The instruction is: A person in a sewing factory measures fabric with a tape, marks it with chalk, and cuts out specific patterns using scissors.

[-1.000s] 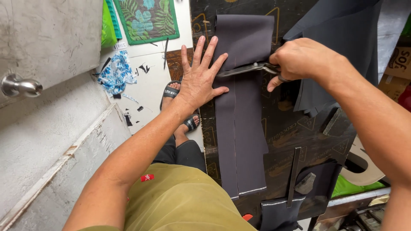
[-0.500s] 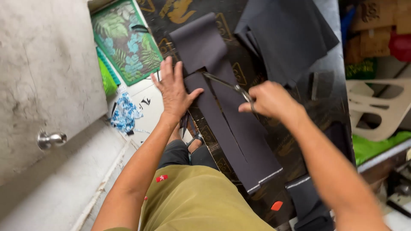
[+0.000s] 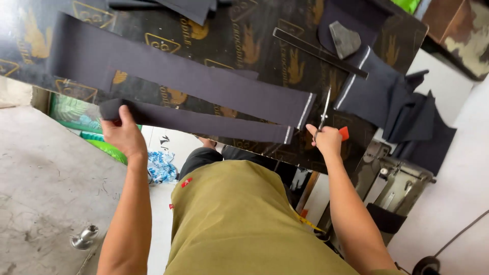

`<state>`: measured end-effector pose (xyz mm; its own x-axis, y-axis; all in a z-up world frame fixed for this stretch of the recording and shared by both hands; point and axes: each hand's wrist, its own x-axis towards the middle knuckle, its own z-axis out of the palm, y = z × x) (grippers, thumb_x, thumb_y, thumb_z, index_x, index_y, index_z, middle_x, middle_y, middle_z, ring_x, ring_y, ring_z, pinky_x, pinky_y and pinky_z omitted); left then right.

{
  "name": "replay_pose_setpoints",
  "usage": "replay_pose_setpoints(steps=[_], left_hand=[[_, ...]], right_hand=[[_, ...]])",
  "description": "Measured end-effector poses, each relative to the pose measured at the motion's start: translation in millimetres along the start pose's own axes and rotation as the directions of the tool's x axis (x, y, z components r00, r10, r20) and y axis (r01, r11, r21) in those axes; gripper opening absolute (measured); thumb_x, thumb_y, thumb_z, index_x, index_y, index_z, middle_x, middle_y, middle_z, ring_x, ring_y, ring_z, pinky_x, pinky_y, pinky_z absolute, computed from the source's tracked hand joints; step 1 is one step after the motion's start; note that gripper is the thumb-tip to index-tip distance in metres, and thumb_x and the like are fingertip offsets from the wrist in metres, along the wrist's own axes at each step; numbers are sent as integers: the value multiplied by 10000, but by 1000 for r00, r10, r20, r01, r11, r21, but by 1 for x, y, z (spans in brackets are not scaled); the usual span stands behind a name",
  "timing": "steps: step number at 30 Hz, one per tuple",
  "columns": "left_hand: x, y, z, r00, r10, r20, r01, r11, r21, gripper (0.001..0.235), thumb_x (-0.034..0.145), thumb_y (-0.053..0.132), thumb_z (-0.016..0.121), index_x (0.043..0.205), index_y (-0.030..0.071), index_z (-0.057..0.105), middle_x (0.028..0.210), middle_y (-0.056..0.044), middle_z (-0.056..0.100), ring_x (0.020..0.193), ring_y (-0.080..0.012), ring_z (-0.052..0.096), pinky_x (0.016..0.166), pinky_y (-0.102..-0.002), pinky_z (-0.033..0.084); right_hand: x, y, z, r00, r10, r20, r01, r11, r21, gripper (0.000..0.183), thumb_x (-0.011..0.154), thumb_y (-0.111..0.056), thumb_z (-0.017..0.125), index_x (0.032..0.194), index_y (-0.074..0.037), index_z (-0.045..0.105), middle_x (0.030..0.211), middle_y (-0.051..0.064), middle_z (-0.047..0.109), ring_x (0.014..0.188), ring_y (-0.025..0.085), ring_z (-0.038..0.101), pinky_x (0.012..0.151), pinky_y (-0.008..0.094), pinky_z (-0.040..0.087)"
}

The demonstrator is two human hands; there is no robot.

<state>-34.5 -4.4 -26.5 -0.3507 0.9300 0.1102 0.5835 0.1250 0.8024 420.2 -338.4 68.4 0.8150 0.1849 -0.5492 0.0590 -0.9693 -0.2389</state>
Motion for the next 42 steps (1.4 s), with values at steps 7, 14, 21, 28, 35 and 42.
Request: replay_pose_setpoints(steps=[7, 14, 21, 28, 35, 42], left_hand=[[-148, 105, 26, 755, 568, 328, -559, 819, -129, 237, 898, 253, 868, 849, 180, 648, 687, 11, 562, 618, -229, 639, 540, -349, 517], [-285, 139, 78, 341, 741, 579, -712, 605, -355, 286, 853, 415, 792, 893, 195, 615, 833, 46, 575, 765, -182, 655, 650, -310, 537], [-214, 167, 22, 504, 669, 547, -715, 678, -171, 506, 853, 396, 810, 1215, 82, 651, 1203, -95, 580, 1039, -289, 624, 913, -412, 485], [-153, 91, 48, 597, 360, 717, -655, 735, 176, 272, 746, 355, 835, 867, 178, 668, 958, 0, 550, 964, -265, 570, 875, -454, 421], [-69, 105, 41, 313, 128, 941, -281, 959, -37, 173, 973, 191, 654, 994, 108, 504, 1114, -110, 536, 738, -387, 581, 665, -521, 472], [85, 104, 63, 358, -26, 933, 464, 872, -153, 261, 788, 4, 852, 945, 99, 667, 701, 15, 643, 668, -68, 615, 636, -248, 540]], right_hand=[[3, 37, 12, 971, -199, -135, 192, 980, -58, 404, 848, -295, 837, 1132, -19, 755, 987, 135, 775, 985, 302, 738, 837, 423, 604], [-56, 30, 33, 766, -508, -394, 573, 818, 59, 287, 876, -175, 814, 1076, 16, 736, 916, 160, 712, 849, 335, 729, 754, 436, 601], [-68, 11, 69, 830, -475, -292, 505, 862, 32, 529, 881, -451, 826, 1141, -2, 727, 949, 141, 713, 922, 325, 721, 808, 439, 598], [-58, -5, 101, 884, -379, -273, 375, 924, -71, 479, 843, -381, 817, 1062, 32, 712, 1012, 187, 662, 1001, 401, 686, 854, 490, 568], [-118, -117, 75, 1000, 17, -24, -7, 935, 354, 231, 934, -219, 697, 1047, -18, 707, 915, 119, 794, 742, 231, 776, 804, 318, 548], [-118, -248, 81, 996, 8, -83, 61, 621, 781, 339, 901, -110, 768, 1202, -11, 648, 923, 147, 639, 662, 192, 697, 638, 294, 648]])
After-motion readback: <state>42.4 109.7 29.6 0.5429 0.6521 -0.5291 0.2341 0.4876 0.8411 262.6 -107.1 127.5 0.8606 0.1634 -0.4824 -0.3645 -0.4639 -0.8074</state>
